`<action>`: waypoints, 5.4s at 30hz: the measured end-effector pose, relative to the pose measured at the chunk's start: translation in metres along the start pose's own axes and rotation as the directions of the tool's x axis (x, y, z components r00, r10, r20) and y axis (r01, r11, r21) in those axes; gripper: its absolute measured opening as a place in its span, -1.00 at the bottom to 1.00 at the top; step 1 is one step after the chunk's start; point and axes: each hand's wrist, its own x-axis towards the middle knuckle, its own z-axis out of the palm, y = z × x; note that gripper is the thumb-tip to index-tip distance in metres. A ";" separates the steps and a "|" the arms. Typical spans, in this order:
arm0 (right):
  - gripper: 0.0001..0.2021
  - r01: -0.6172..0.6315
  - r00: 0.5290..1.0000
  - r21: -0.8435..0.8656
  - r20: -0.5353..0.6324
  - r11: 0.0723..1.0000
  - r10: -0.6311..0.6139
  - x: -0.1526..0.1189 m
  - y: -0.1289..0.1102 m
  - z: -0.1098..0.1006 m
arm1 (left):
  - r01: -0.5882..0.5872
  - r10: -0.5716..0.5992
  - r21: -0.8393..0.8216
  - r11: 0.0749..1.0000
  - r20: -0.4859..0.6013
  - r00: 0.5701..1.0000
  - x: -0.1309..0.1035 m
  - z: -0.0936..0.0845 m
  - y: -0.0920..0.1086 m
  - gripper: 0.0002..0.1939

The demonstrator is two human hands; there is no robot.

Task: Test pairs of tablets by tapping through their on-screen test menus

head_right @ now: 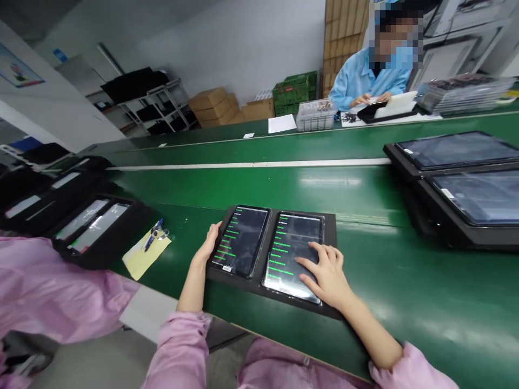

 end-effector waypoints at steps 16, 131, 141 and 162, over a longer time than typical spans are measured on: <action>-0.52 -0.159 0.945 0.220 -0.250 0.963 0.213 -0.078 0.035 -0.034 | 0.066 -0.075 0.181 0.981 0.040 0.996 -0.073 0.043 0.014 -0.38; -0.37 -0.460 0.751 0.345 -0.340 0.818 0.566 0.019 0.098 -0.030 | -0.923 0.656 0.264 0.281 0.649 0.385 0.008 0.113 0.182 -0.28; -0.54 -0.558 0.688 0.477 -0.192 0.679 0.700 0.023 0.095 -0.029 | -0.936 0.530 0.116 0.333 0.797 0.288 -0.008 0.112 0.186 -0.44; -0.57 -0.452 0.658 0.639 -0.233 0.623 0.716 0.017 0.108 -0.043 | -0.840 0.462 0.294 0.456 0.729 0.506 0.013 0.103 0.177 -0.55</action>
